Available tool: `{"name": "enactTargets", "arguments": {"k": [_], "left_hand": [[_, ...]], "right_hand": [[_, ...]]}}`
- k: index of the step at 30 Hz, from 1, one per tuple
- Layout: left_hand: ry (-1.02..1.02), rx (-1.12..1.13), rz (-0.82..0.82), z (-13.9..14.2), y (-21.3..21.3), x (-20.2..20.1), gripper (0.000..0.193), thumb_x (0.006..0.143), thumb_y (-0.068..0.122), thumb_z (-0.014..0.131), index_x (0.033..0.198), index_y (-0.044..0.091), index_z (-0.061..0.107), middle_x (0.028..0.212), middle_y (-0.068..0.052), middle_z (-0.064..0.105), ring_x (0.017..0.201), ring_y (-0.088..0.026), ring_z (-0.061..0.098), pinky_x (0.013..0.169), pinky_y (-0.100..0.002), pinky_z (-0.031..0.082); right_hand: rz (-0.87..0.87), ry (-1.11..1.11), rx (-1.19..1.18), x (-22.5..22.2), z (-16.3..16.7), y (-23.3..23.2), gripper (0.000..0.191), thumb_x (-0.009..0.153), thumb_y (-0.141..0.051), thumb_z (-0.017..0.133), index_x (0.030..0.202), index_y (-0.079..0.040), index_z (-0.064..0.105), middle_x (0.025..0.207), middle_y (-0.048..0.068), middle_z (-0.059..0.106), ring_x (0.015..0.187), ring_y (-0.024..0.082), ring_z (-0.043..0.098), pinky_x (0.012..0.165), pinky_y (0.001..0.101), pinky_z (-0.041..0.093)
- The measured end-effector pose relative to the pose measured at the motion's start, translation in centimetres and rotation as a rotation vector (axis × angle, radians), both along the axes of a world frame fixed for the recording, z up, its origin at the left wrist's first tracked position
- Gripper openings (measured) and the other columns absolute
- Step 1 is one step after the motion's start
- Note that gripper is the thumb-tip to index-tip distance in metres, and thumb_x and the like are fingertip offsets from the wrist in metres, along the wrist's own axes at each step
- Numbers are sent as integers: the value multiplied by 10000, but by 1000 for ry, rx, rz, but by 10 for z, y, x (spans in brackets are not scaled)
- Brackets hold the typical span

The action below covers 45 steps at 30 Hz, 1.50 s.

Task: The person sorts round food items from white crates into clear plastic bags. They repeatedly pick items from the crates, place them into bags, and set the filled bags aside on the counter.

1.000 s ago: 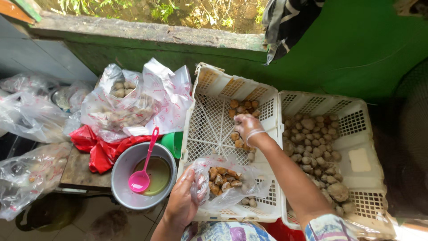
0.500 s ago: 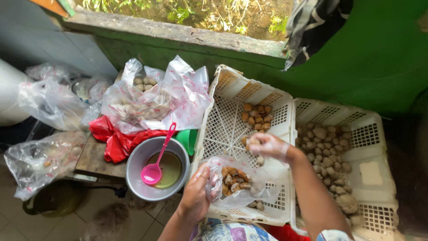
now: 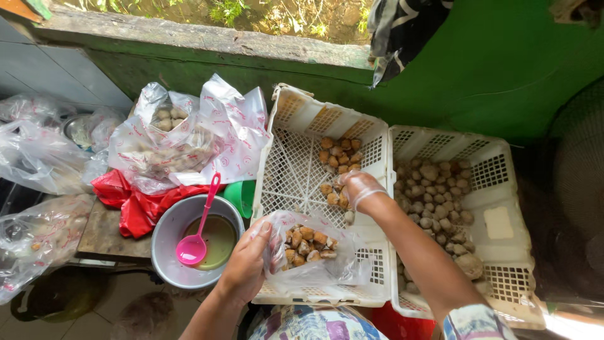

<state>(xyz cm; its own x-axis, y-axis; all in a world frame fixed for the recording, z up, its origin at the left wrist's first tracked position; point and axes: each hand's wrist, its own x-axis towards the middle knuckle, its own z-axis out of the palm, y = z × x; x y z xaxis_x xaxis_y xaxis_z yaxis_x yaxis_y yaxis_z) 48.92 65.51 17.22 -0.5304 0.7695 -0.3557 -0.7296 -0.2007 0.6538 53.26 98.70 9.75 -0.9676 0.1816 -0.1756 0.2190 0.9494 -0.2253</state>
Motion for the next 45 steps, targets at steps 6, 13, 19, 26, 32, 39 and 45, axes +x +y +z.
{"name": "enactTargets", "arguments": {"k": [6,13,19,26,32,39,45], "left_hand": [[-132,131,-20,-7,-6,-4,273,1079,266,439,1230,66,546,834,-6,523,674,-110,483,567,-275,402],[-112,277,-1,-11,-7,2,341,1070,258,447,1323,55,553,841,-25,535,677,-123,495,582,-279,416],[-161,249,-24,-7,-2,1,368,1073,257,439,1347,36,546,854,-26,543,669,-127,496,587,-278,435],[-192,183,-25,-1,-1,0,363,1056,252,432,1333,47,543,871,-24,568,678,-127,509,567,-281,432],[-145,269,-32,-7,-2,-2,322,1066,271,454,1290,67,564,825,-22,533,684,-131,505,568,-273,431],[-172,281,-15,-12,-8,-5,273,1086,246,457,1265,60,548,839,-24,525,704,-126,494,604,-280,433],[-161,329,-3,-12,-6,-3,320,1073,267,449,1285,51,554,816,-28,539,681,-142,520,579,-285,437]], "right_hand": [[-1,-349,344,-26,-68,-2,265,946,-138,579,1171,-90,710,1235,133,708,1154,298,674,933,402,567],[-449,-107,-706,25,26,-10,260,853,-125,698,1102,-51,695,1098,83,740,1025,213,696,927,342,556],[-54,-247,-929,86,64,-92,308,901,-161,759,1199,-124,688,1200,38,718,1052,95,697,920,256,594],[-418,442,-690,17,3,-39,148,990,-133,675,1097,-45,725,1044,152,769,886,233,708,777,355,611],[-14,-69,369,-11,-94,-30,196,913,-97,603,1083,-84,699,1097,169,718,1010,325,699,833,412,600],[-442,30,-285,-14,-37,-38,261,868,-103,625,1118,-116,699,1063,117,731,935,273,696,839,401,565],[23,-31,-1528,66,78,-55,325,887,-187,709,1164,-24,663,1075,137,735,769,160,596,653,316,511]]}}
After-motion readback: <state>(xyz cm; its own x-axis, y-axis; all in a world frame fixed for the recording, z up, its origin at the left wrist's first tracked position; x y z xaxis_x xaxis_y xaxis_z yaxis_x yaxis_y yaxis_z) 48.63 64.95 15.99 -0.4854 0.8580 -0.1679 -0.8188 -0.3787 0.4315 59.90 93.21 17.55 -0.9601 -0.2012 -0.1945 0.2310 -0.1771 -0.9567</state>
